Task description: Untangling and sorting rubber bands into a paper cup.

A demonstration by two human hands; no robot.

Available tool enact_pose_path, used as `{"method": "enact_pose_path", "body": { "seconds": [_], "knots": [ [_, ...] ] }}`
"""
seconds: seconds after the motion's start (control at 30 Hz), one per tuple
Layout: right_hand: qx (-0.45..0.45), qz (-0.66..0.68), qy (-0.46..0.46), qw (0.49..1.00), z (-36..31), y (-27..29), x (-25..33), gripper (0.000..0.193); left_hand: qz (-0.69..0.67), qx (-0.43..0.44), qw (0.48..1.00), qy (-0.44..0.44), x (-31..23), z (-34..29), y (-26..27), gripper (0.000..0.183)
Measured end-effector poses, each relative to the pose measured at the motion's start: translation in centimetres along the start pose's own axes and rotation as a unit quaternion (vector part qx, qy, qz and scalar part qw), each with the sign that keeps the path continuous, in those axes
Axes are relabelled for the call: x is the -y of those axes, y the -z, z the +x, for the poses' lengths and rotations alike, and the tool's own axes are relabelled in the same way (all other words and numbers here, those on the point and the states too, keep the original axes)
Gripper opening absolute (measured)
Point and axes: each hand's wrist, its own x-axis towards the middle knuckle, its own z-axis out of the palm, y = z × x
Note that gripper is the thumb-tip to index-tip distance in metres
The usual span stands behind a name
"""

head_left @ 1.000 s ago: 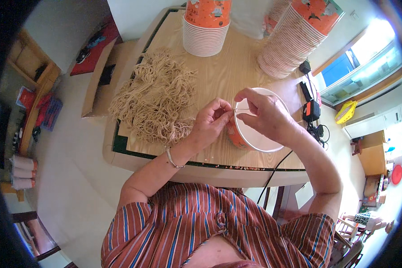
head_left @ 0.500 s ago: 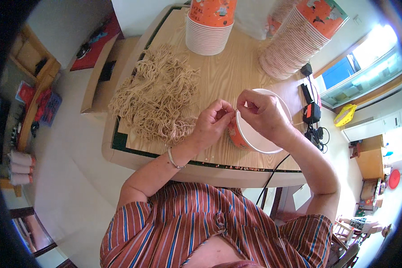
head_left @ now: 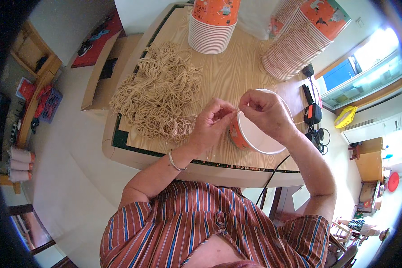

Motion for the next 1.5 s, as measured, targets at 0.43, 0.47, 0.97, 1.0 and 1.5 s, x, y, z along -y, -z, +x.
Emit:
{"method": "enact_pose_path", "body": {
  "seconds": [0.43, 0.47, 0.97, 1.0, 1.5],
  "knots": [
    [0.034, -0.005, 0.000, 0.999, 0.6, 0.4, -0.1, 0.011, -0.042, 0.042, 0.998, 0.011, -0.9, 1.2, 0.6, 0.010],
    [0.033, -0.005, -0.002, 0.999, 0.6, 0.5, 0.0, 0.011, -0.048, 0.043, 0.998, 0.025, -1.1, 1.2, 0.6, 0.010],
    [0.058, 0.048, -0.061, 0.995, 0.7, 0.6, 0.4, 0.008, -0.038, 0.063, 0.996, -0.039, -1.3, 1.7, 0.9, 0.007],
    [0.057, 0.088, -0.032, 0.994, 0.6, 0.6, 0.3, 0.011, -0.038, 0.063, 0.996, -0.039, -1.3, 1.7, 1.0, 0.007],
    [0.085, 0.014, -0.014, 0.996, 1.1, 5.6, 1.1, 0.013, 0.061, 0.128, 0.986, -0.089, -2.0, 2.2, 1.4, 0.012]
  ]
}}
